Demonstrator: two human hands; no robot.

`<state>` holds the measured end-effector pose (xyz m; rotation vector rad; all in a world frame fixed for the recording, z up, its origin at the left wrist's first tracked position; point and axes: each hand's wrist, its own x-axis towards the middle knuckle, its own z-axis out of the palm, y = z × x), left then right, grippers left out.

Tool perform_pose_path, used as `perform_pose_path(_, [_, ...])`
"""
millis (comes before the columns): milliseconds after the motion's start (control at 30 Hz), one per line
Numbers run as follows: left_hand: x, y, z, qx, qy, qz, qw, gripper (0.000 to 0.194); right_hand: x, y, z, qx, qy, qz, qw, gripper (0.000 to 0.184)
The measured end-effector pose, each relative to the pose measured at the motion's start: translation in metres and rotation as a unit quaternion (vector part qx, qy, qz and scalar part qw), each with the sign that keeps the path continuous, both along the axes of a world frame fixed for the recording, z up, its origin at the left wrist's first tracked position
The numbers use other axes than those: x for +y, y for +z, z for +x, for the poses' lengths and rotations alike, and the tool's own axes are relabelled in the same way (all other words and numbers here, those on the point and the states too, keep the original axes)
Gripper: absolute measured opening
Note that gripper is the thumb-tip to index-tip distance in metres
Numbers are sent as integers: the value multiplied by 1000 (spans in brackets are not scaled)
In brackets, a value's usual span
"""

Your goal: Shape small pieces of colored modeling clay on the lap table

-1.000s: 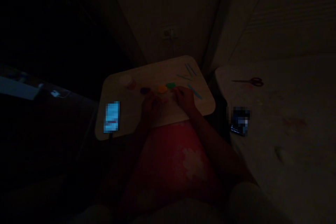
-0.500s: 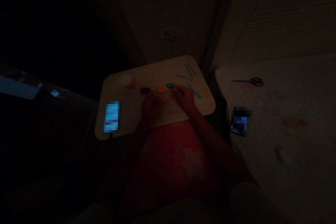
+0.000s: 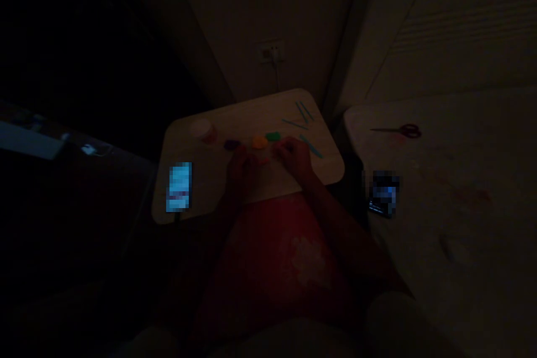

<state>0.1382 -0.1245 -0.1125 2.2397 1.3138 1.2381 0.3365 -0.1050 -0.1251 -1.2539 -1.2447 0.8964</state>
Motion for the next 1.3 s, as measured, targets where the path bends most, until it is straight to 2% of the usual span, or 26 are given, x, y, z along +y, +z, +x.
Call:
perform_pose_path(167, [1, -1, 0, -5, -4, 3, 1000, 17, -3, 8, -2, -17, -34, -19, 999, 28])
perform_pose_path(267, [1, -2, -1, 0, -4, 3, 1000, 15, -5, 11, -1, -22, -21, -9, 999, 32])
perform_pose_path(400, [1, -3, -1, 7, -6, 0, 1000, 15, -4, 10, 1, -24, -4, 6, 1000, 36])
perform_pose_path(667, [1, -3, -1, -4, -8, -5, 1000, 15, -1, 7, 4, -90, -24, 41, 995, 33])
perform_pose_path(867, [1, -3, -1, -12, -12, -3, 1000, 13, 1, -4, 3, -40, -6, 27, 999, 39])
perform_pose_path(1033, [1, -3, -1, 1, 1, -8, 1000, 12, 1, -2, 1, -7, 4, 25, 1000, 41])
perform_pose_path(1300, [0, 0, -1, -6, -5, -1, 1000, 15, 1, 0, -1, 25, 10, -2, 1000, 26])
